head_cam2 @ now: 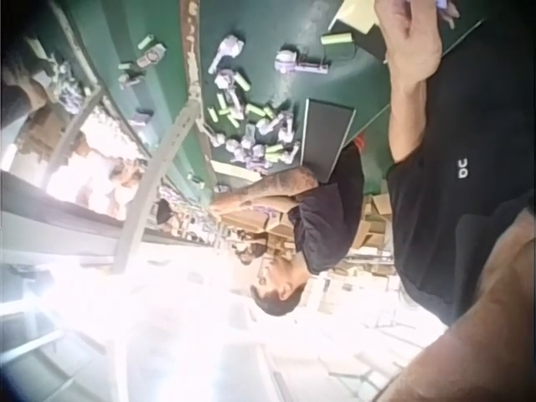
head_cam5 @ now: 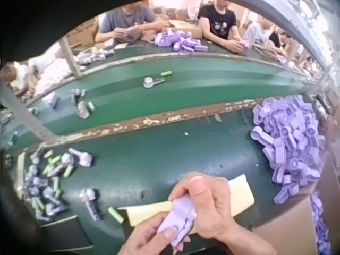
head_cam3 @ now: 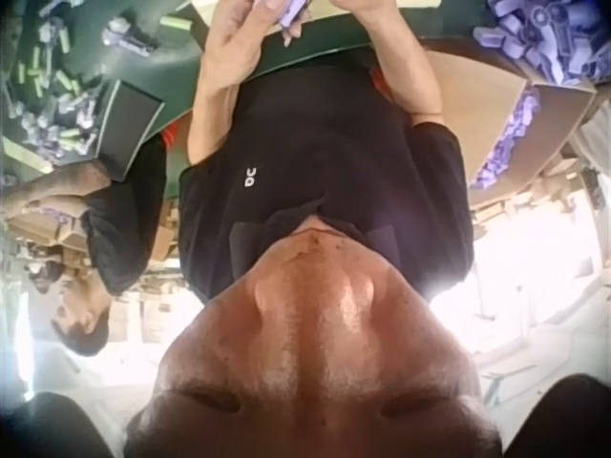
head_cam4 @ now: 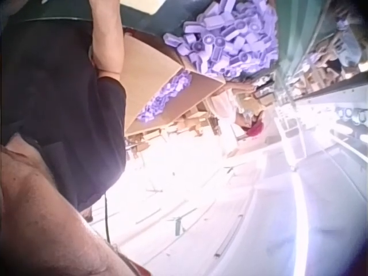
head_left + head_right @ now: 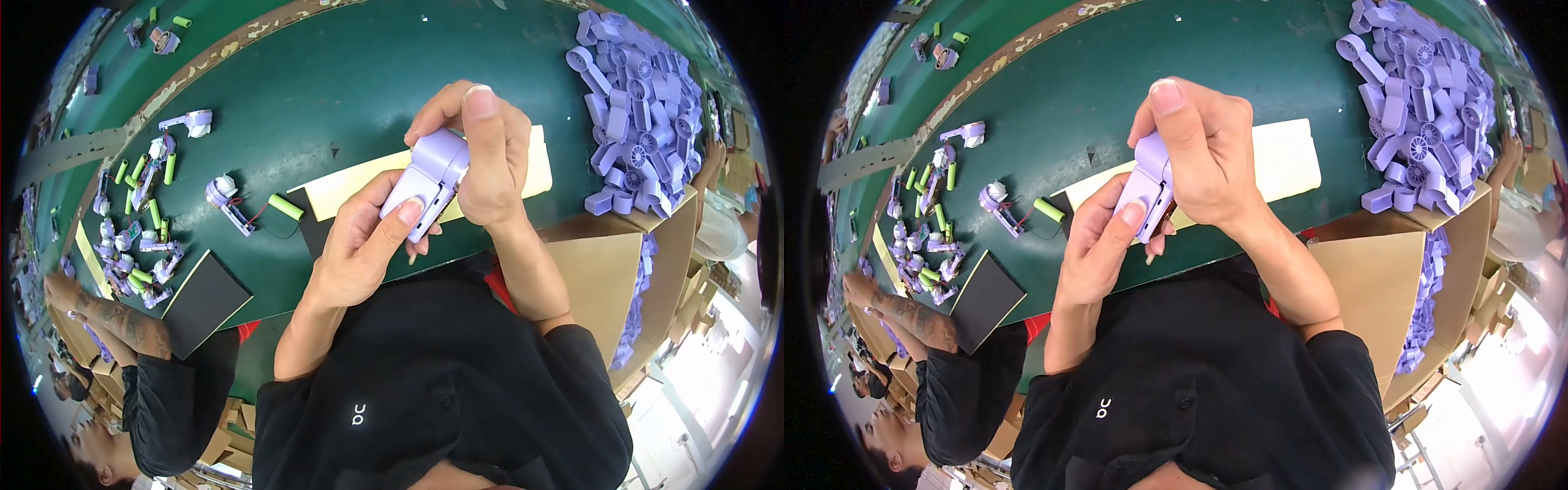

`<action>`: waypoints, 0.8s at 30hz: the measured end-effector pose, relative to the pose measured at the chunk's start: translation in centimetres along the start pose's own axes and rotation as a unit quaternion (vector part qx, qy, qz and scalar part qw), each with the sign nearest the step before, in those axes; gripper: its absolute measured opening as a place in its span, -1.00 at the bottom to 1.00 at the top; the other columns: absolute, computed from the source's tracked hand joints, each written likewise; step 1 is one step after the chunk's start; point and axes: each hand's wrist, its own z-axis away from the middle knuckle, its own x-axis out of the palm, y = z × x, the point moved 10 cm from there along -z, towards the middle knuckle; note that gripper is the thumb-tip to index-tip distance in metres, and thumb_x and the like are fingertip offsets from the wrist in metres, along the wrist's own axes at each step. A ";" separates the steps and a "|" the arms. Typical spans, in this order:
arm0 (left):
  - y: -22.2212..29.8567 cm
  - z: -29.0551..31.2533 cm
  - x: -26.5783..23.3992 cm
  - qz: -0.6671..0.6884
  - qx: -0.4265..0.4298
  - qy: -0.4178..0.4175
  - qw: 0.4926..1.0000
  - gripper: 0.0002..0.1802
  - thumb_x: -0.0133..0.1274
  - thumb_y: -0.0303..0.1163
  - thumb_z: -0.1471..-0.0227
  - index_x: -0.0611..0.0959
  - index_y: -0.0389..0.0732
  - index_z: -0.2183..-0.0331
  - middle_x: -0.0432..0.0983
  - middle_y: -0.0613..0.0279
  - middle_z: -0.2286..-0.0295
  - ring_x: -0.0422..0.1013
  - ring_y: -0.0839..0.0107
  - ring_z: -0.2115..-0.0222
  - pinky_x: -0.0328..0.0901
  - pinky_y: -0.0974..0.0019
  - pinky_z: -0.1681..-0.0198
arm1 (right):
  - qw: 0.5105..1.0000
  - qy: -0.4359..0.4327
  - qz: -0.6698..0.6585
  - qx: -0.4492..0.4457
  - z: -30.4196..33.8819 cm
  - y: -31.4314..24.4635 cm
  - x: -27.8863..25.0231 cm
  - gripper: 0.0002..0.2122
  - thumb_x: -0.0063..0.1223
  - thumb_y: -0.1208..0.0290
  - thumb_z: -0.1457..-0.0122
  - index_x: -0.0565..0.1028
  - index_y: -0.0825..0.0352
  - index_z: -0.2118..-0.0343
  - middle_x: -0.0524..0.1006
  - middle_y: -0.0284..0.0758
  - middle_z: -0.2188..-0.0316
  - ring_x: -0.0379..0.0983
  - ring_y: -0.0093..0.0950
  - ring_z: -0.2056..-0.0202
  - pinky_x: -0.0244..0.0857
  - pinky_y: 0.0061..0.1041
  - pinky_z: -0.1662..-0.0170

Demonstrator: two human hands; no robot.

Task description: The person assembles handheld electric fans by placing batteries into plastic housings, sticking adhesive strips over the wiring, attaching the fan mechanisms, and snapping the housing covers closed by hand.

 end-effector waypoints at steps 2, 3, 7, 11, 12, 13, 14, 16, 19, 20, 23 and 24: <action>-0.1 0.1 0.1 -0.003 -0.007 -0.013 1.000 -0.54 -0.02 -0.14 -0.41 0.50 -0.39 -0.04 0.58 0.22 0.34 0.45 0.57 0.40 0.39 0.44 0.33 | 0.999 0.026 -0.001 -0.023 0.0 -0.9 -0.2 -0.50 -0.14 0.15 -0.48 0.52 0.40 0.55 0.48 -0.38 0.68 0.32 -0.66 0.62 0.13 -0.57 0.55; -0.2 0.0 0.0 -0.003 -0.006 -0.012 1.000 -0.54 -0.02 -0.14 -0.41 0.50 -0.39 -0.04 0.58 0.22 0.34 0.45 0.57 0.40 0.39 0.44 0.33 | 0.999 0.026 -0.001 -0.023 0.0 -0.9 -0.5 -0.50 -0.14 0.15 -0.48 0.52 0.40 0.55 0.48 -0.38 0.68 0.32 -0.66 0.62 0.13 -0.57 0.55; -0.1 0.0 0.4 0.015 -0.006 -0.029 0.999 -0.52 0.00 -0.16 -0.40 0.48 -0.40 -0.09 0.57 0.21 0.33 0.45 0.56 0.39 0.39 0.43 0.31 | 0.999 -0.028 0.042 -0.005 0.2 -0.5 0.0 -0.51 -0.30 0.13 -0.50 0.49 0.45 0.43 0.57 -0.17 0.53 0.48 -0.51 0.52 0.35 -0.54 0.45; 1.6 0.2 -0.1 -0.059 0.149 0.108 0.981 -0.45 0.17 -0.28 -0.27 0.46 -0.46 -0.13 0.61 0.11 0.27 0.55 0.37 0.30 0.46 0.27 0.20 | 0.997 -0.023 0.070 -0.033 0.3 -0.9 0.2 -0.56 -0.23 0.21 -0.48 0.48 0.42 0.47 0.56 -0.24 0.57 0.46 -0.56 0.54 0.31 -0.55 0.47; 1.7 0.3 -0.3 -0.059 0.150 0.109 0.981 -0.45 0.17 -0.28 -0.27 0.46 -0.46 -0.13 0.61 0.11 0.27 0.55 0.37 0.30 0.46 0.27 0.20 | 0.997 -0.023 0.069 -0.033 0.3 -1.0 0.3 -0.56 -0.23 0.21 -0.48 0.48 0.42 0.47 0.56 -0.24 0.57 0.46 -0.56 0.54 0.31 -0.55 0.47; 2.7 0.5 -0.1 -0.182 0.170 0.104 0.963 -0.42 0.22 -0.33 -0.20 0.46 -0.48 -0.12 0.62 0.04 0.26 0.58 0.28 0.28 0.47 0.23 0.17 | 0.996 -0.019 0.076 -0.035 0.3 -1.2 0.2 -0.57 -0.22 0.23 -0.48 0.48 0.41 0.49 0.56 -0.26 0.58 0.45 -0.57 0.55 0.29 -0.55 0.48; 3.4 0.6 0.5 -0.302 0.187 0.097 0.930 -0.39 0.28 -0.39 -0.12 0.47 -0.51 -0.11 0.63 -0.03 0.24 0.61 0.18 0.25 0.48 0.19 0.15 | 0.996 -0.015 0.082 -0.036 0.3 -1.3 0.2 -0.58 -0.20 0.26 -0.47 0.47 0.40 0.50 0.55 -0.28 0.60 0.44 -0.58 0.55 0.26 -0.55 0.49; 4.0 1.0 1.0 -0.364 0.219 0.102 0.899 -0.39 0.30 -0.42 -0.08 0.49 -0.50 -0.10 0.63 -0.08 0.24 0.62 0.11 0.27 0.48 0.18 0.17 | 0.995 -0.011 0.094 -0.028 0.4 -1.6 0.4 -0.59 -0.20 0.27 -0.47 0.47 0.39 0.51 0.54 -0.29 0.61 0.43 -0.59 0.56 0.25 -0.56 0.49; 4.0 0.9 1.2 -0.427 0.245 0.120 0.862 -0.41 0.32 -0.44 -0.04 0.53 -0.49 -0.07 0.63 -0.15 0.25 0.62 0.01 0.30 0.49 0.15 0.21 | 0.994 -0.005 0.112 -0.011 0.2 -0.6 0.4 -0.59 -0.20 0.28 -0.47 0.45 0.38 0.53 0.51 -0.31 0.64 0.40 -0.61 0.57 0.23 -0.56 0.50; 3.8 0.7 1.0 -0.430 0.241 0.132 0.860 -0.43 0.31 -0.44 -0.05 0.54 -0.49 -0.05 0.63 -0.16 0.25 0.62 -0.03 0.32 0.49 0.13 0.23 | 0.993 -0.002 0.119 -0.003 0.1 -0.1 0.3 -0.59 -0.20 0.29 -0.47 0.44 0.37 0.54 0.49 -0.33 0.66 0.39 -0.62 0.57 0.21 -0.57 0.50; 3.6 0.4 1.0 -0.425 0.207 0.131 0.871 -0.44 0.32 -0.43 -0.04 0.55 -0.50 -0.03 0.64 -0.17 0.27 0.62 -0.06 0.33 0.48 0.11 0.27 | 0.992 0.001 0.128 0.013 0.1 0.3 0.1 -0.59 -0.20 0.27 -0.48 0.43 0.36 0.52 0.48 -0.34 0.67 0.35 -0.63 0.59 0.19 -0.56 0.50; 3.6 0.4 0.9 -0.425 0.206 0.132 0.872 -0.44 0.32 -0.43 -0.04 0.55 -0.50 -0.03 0.64 -0.17 0.27 0.62 -0.06 0.33 0.48 0.11 0.27 | 0.992 0.000 0.128 0.014 0.2 0.5 0.2 -0.59 -0.20 0.27 -0.48 0.43 0.36 0.52 0.48 -0.34 0.67 0.35 -0.63 0.59 0.19 -0.56 0.50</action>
